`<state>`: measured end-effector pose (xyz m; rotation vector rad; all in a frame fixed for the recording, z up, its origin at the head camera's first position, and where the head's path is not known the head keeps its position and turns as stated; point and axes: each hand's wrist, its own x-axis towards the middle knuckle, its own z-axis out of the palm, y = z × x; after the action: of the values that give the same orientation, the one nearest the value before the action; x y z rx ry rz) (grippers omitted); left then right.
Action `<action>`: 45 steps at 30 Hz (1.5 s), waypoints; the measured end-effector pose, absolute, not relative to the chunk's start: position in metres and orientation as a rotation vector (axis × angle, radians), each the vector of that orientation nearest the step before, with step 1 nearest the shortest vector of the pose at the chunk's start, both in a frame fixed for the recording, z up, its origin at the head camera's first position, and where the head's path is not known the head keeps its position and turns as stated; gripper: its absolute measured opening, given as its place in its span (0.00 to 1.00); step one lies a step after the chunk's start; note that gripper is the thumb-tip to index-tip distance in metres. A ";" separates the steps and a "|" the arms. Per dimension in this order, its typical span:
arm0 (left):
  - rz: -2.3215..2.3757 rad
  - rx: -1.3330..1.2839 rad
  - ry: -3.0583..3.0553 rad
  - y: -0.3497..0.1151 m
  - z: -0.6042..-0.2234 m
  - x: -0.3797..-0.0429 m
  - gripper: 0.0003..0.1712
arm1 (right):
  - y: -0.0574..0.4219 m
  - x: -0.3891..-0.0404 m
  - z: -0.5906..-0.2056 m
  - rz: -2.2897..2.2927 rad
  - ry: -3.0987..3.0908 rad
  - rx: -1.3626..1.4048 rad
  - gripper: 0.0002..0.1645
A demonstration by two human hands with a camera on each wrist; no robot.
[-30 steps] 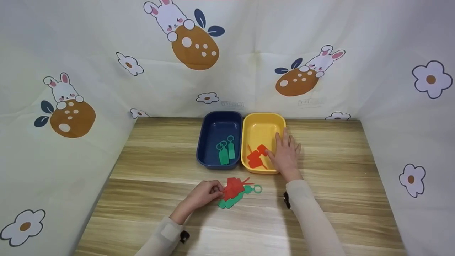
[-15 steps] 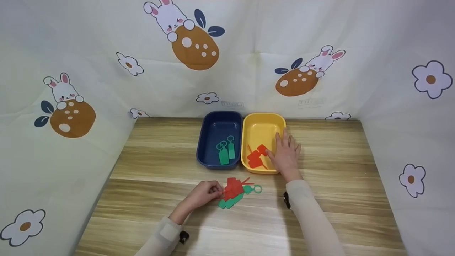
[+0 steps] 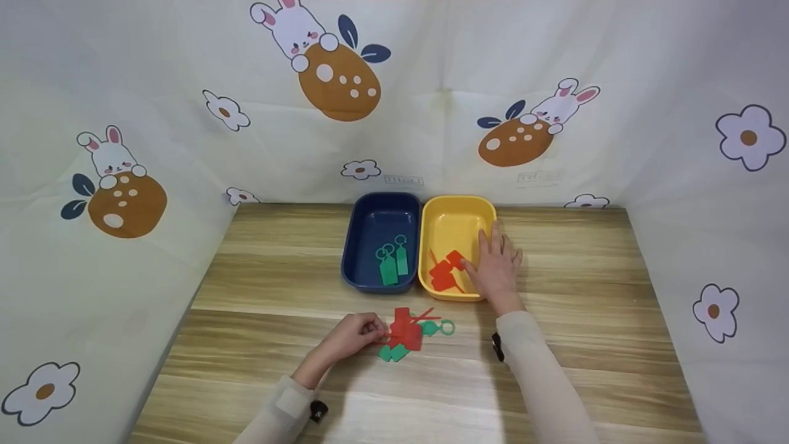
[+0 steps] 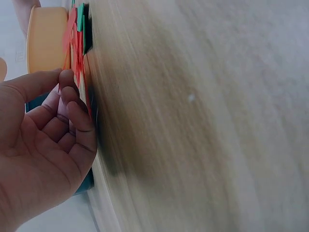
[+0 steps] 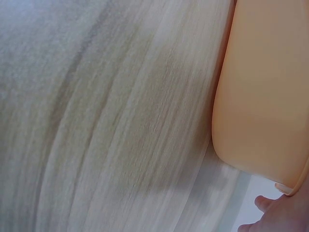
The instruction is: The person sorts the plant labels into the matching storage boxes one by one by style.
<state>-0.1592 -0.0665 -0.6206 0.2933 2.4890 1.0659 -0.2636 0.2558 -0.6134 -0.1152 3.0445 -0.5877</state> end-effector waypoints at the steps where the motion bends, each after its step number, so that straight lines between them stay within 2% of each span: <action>1: 1.071 0.289 2.483 -0.067 -0.620 -0.159 0.03 | 0.256 -0.264 -0.613 -0.585 3.044 -0.114 0.49; 26: 1.229 0.251 2.393 -0.068 -0.617 -0.162 0.06 | 0.258 -0.266 -0.616 -0.534 3.046 -0.125 0.49; 45: 1.277 0.254 2.387 -0.064 -0.602 -0.166 0.05 | 0.257 -0.264 -0.613 -0.541 3.038 -0.123 0.49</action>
<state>-0.1661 -0.0644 -0.6017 0.2537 2.3868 1.2768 -0.2638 0.2569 -0.6131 -0.1233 3.0384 -0.5405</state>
